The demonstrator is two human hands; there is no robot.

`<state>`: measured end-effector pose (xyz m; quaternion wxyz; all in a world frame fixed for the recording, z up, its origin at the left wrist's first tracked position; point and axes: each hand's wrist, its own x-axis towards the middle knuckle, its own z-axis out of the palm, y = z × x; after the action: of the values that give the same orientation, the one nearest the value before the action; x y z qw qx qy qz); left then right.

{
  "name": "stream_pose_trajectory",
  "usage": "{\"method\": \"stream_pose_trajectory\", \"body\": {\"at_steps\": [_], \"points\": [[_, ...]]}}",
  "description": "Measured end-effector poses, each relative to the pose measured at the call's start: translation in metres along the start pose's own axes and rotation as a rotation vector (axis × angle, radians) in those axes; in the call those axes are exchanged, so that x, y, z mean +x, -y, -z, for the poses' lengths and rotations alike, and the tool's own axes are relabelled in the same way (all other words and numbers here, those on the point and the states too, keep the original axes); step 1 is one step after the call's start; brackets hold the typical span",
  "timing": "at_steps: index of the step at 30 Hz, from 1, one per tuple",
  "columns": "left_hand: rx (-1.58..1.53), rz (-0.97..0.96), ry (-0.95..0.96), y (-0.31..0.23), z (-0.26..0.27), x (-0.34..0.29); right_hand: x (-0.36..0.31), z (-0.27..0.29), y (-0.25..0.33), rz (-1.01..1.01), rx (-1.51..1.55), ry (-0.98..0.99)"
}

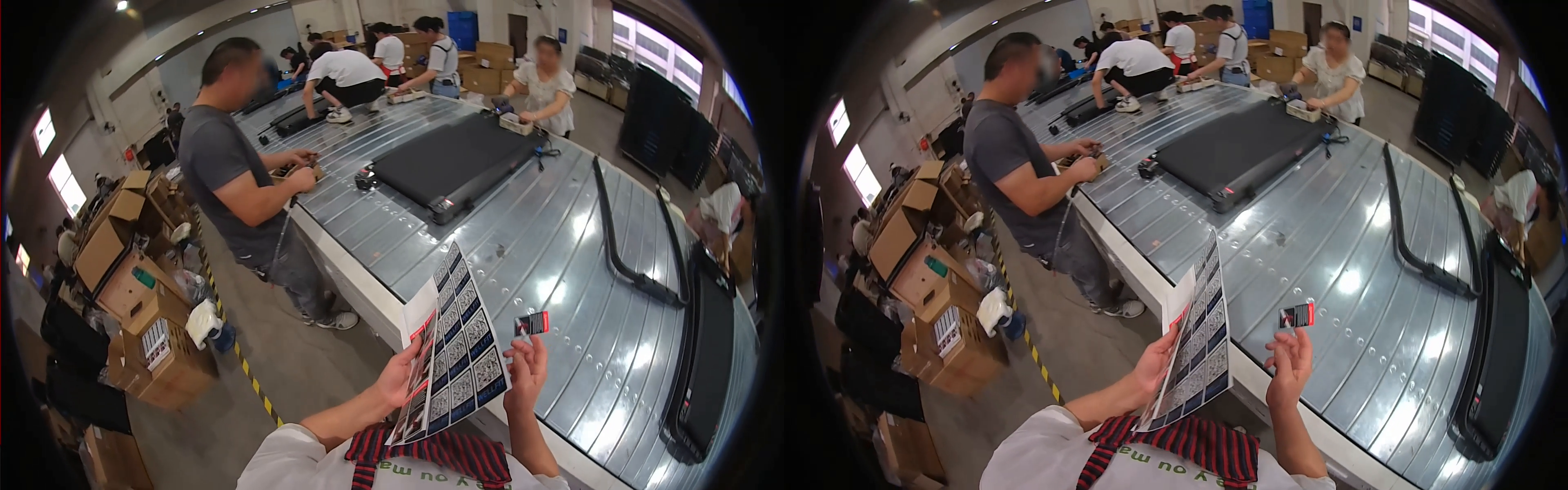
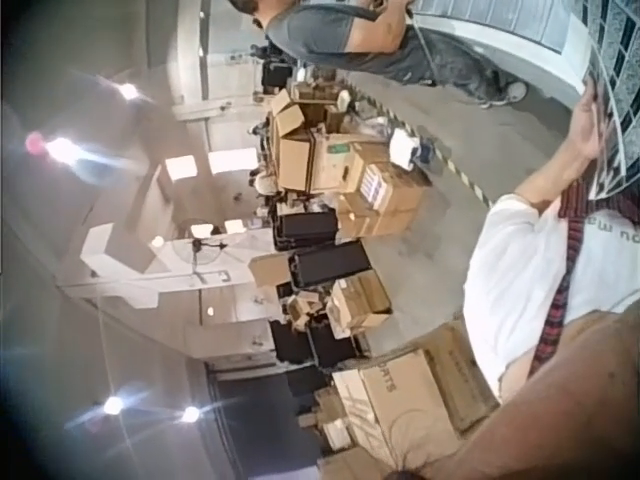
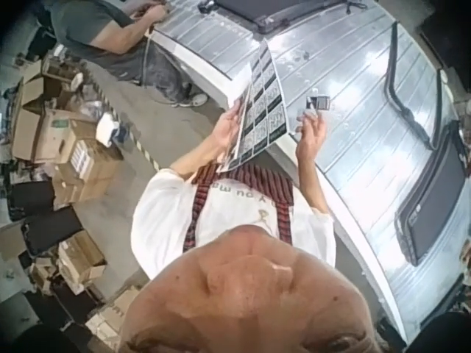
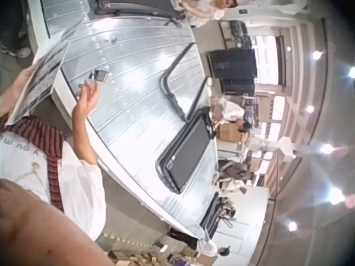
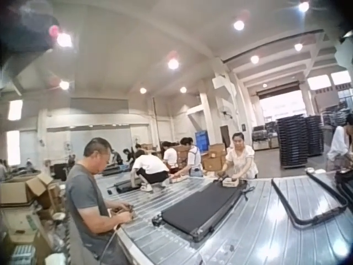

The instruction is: Apply warning labels and QR code stickers to treadmill frames on a factory assembly line.

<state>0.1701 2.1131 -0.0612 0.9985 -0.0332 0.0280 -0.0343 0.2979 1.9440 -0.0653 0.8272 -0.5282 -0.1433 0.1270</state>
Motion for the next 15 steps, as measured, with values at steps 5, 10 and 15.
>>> {"method": "stream_pose_trajectory", "body": {"at_steps": [5, 10, 15], "points": [[0.103, -0.211, 0.024, -0.066, 0.008, -0.032, 0.001, -0.072, -0.025, 0.018, -0.052, 0.115], [0.060, -0.358, 0.095, -0.129, 0.004, -0.068, 0.013, -0.134, -0.048, 0.021, -0.094, 0.203], [0.300, -0.520, -0.097, -0.181, 0.003, -0.078, 0.022, -0.178, -0.077, 0.002, -0.063, 0.228]]}}
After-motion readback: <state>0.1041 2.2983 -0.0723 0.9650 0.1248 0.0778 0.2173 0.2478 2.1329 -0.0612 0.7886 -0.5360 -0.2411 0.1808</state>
